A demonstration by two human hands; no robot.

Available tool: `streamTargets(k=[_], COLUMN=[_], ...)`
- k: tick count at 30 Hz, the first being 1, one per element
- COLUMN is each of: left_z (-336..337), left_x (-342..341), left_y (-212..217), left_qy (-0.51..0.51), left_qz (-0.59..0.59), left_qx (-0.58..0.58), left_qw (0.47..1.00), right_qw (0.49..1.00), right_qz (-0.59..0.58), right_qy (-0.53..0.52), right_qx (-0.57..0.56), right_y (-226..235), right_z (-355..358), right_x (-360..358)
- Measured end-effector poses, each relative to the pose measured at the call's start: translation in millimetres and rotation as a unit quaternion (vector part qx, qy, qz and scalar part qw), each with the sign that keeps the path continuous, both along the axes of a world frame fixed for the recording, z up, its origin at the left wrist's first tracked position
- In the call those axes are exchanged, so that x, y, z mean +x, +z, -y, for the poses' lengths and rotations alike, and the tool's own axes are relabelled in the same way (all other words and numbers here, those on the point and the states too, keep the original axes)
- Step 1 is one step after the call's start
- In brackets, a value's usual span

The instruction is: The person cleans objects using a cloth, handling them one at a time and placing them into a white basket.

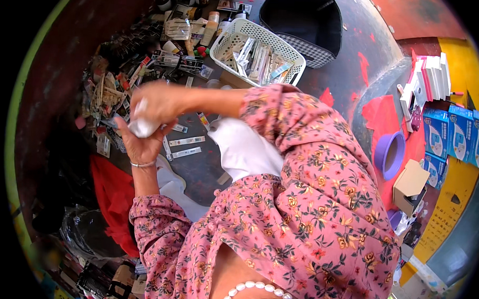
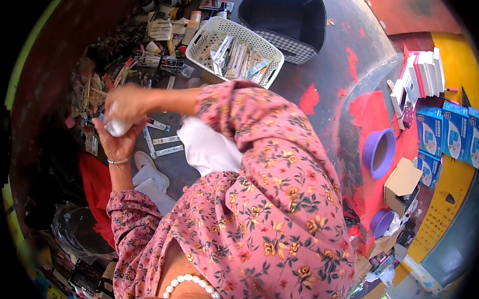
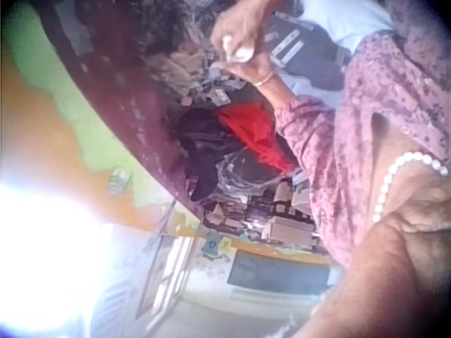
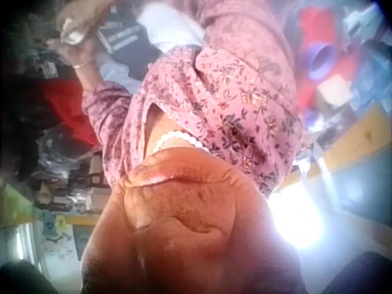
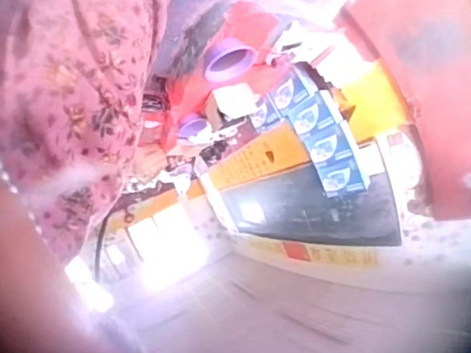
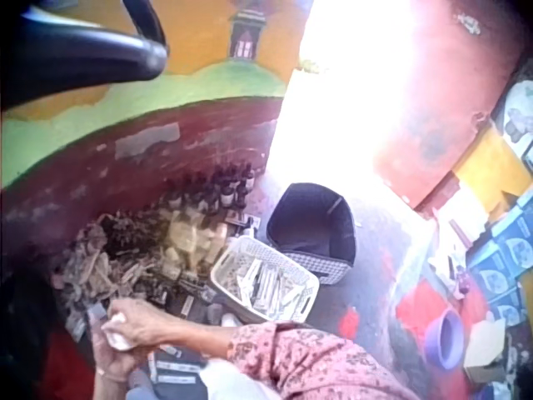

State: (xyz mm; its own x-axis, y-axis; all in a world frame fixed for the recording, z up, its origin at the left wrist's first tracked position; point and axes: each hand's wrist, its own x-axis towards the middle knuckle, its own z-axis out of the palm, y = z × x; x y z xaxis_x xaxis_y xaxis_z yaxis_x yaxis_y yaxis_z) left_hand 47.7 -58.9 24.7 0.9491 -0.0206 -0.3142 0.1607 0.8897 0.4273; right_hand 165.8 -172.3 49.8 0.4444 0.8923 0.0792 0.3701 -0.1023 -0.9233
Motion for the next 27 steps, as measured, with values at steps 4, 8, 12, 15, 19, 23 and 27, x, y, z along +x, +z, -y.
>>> streamTargets(k=[4, 8, 12, 15, 19, 23, 27], left_z=[-47, -45, -33, -20, -15, -19, -29], left_x=[-12, -15, -21, -19, -19, -21, -21], left_y=[-40, -30, -20, -17, -19, -19, -28], left_qy=[0.122, 0.068, 0.034, 0.007, -0.033, -0.022, -0.027], left_qz=[-0.115, -0.116, -0.117, -0.12, -0.133, -0.157, -0.164], left_qx=[-0.041, -0.045, 0.014, 0.025, 0.04, 0.055, 0.058], left_qw=[0.985, 0.99, 0.992, 0.992, 0.99, 0.986, 0.984], right_qw=[0.99, 0.966, 0.827, 0.816, 0.842, 0.855, 0.837], right_qz=[0.022, 0.001, 0.111, 0.105, 0.094, -0.119, -0.14], right_qy=[0.097, -0.244, -0.333, -0.296, -0.269, -0.309, -0.417], right_qx=[0.095, -0.079, -0.439, -0.486, -0.457, -0.4, -0.325], right_y=[0, -52, -128, -146, -189, -175, -175], right_z=[0, 113, 166, 154, 173, 212, 250], right_x=[5, 103, 117, 99, 103, 104, 87])
